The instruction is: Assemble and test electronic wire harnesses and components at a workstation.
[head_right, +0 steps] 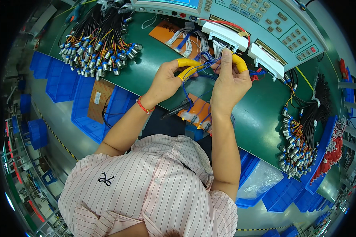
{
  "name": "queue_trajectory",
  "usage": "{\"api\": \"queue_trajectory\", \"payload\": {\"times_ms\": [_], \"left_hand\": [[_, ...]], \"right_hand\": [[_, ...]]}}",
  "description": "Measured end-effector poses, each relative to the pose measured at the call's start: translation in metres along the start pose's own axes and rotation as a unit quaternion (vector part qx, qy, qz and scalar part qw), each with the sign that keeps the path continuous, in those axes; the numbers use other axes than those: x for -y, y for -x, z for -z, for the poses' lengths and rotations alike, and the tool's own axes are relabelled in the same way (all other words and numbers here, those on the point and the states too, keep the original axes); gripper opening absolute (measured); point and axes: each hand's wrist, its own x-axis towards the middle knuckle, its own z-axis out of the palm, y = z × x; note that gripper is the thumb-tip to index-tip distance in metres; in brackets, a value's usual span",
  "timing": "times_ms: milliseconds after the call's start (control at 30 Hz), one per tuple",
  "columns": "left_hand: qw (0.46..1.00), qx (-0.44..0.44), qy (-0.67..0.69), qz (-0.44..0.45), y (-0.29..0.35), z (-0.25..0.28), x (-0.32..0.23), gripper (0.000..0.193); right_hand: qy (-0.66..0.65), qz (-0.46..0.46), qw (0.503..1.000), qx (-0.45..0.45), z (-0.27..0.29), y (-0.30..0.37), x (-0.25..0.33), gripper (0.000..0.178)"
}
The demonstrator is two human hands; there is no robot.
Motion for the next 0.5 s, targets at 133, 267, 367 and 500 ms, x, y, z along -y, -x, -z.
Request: {"api": "queue_trajectory", "payload": {"times_ms": [133,267,367,500], "left_hand": [[1.0,0.003,0.003,0.007,0.001,0.001,-0.001,0.022],[0.998,-0.001,0.058,0.039,0.005,0.001,-0.002,0.02],[0.992,0.022,0.117,0.051,0.005,0.005,-0.01,0.02],[0.99,0.06,0.128,0.013,0.009,0.007,-0.016,0.021]], "right_hand": [[-0.006,-0.007,1.0,0.002,0.0,0.0,-0.001,0.019],[-0.014,-0.001,1.0,-0.006,-0.001,0.001,-0.005,0.018],[-0.017,0.008,1.0,-0.013,-0.001,0.001,-0.006,0.018],[-0.026,0.006,1.0,-0.016,-0.002,0.001,-0.007,0.019]]}}
